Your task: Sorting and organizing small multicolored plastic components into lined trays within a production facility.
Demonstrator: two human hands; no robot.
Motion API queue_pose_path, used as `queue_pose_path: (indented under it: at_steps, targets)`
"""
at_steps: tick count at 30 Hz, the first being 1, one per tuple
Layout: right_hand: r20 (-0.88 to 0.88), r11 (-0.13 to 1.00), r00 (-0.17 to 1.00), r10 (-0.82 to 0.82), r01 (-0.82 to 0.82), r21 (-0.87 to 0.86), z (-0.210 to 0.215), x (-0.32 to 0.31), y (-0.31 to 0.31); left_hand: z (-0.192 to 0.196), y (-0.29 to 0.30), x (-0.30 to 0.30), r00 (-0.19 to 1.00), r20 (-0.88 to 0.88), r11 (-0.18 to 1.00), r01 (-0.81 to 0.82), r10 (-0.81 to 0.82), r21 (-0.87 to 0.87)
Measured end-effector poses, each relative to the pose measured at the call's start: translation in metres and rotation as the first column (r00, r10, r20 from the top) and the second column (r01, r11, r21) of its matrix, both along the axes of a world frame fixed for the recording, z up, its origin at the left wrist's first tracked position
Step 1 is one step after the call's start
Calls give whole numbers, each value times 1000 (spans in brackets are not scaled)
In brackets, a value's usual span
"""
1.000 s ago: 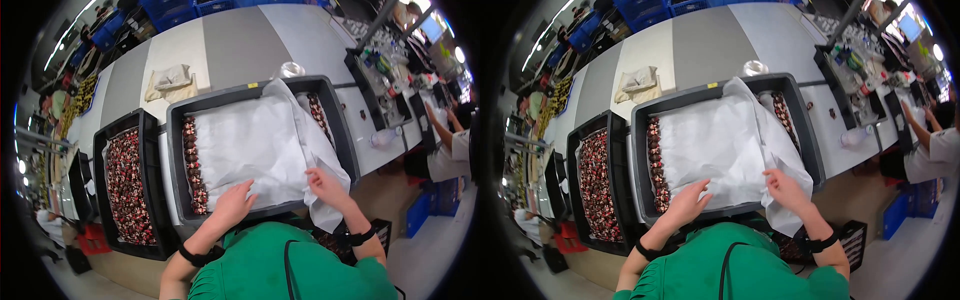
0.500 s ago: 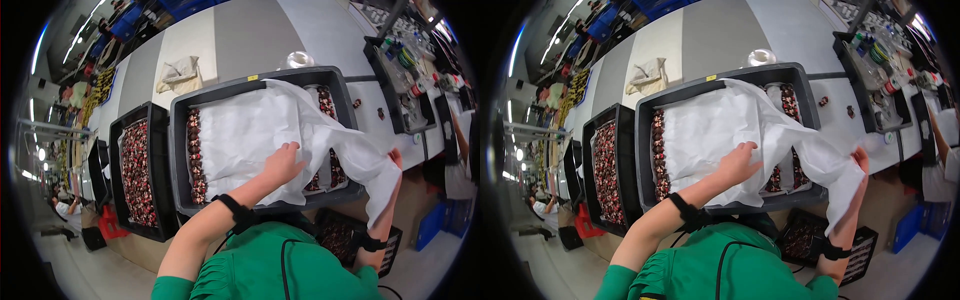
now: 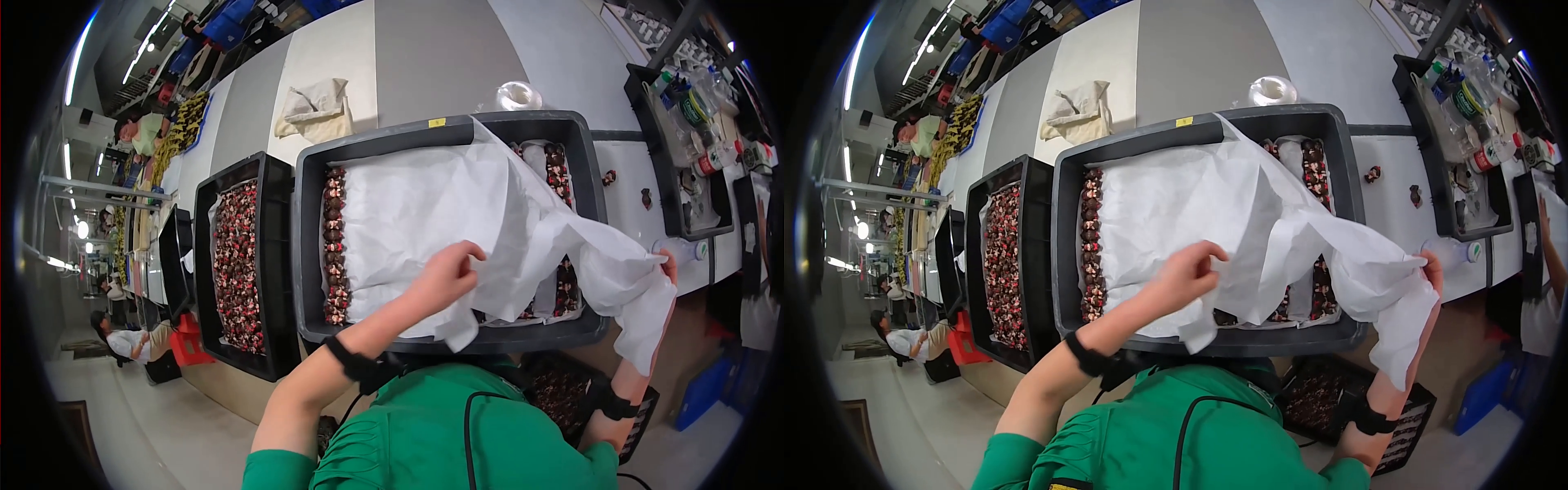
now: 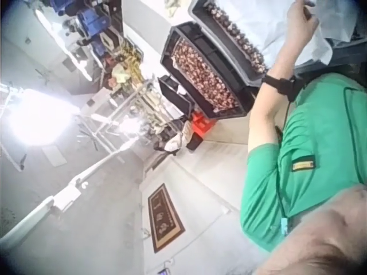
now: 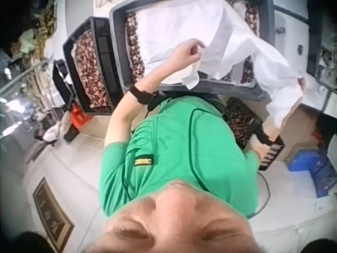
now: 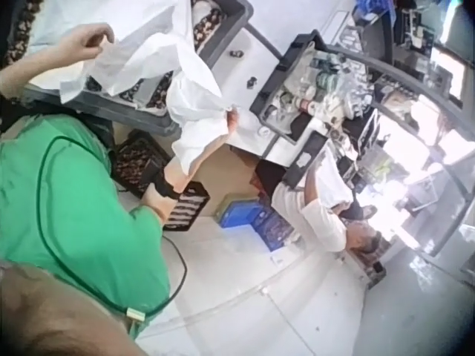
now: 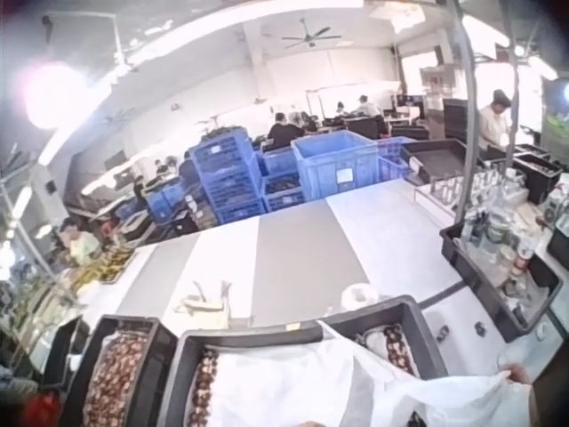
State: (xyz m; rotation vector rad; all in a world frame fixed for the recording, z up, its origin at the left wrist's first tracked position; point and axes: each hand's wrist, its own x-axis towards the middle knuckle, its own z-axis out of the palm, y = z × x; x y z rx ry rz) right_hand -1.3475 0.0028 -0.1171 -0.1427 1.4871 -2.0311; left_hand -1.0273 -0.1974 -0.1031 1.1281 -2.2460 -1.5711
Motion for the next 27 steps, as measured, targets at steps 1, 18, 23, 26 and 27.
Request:
queue_pose_path:
  at_steps: [1,18,23,26,27]
  targets:
    - [-2,1000,1000,12,-12,-6,4,-1,-4,18,-5,12,1000,14,999,-24,23,43]
    - [3,974,981,195,-194,-119,23,21,-48,115,-15,254,647,-235,670,-742,725,24]
    - [-87,976,973,214,-217,-18,33,32,-54,109,-24,300,620,-146,618,-784,771,-60]
    - [-99,966,962,256,-258,-8,40,40,-56,105,-30,323,614,-93,596,-786,784,-161]
    - [-103,965,960,261,-264,-8,38,38,-55,102,-34,328,621,-74,596,-774,780,-215]
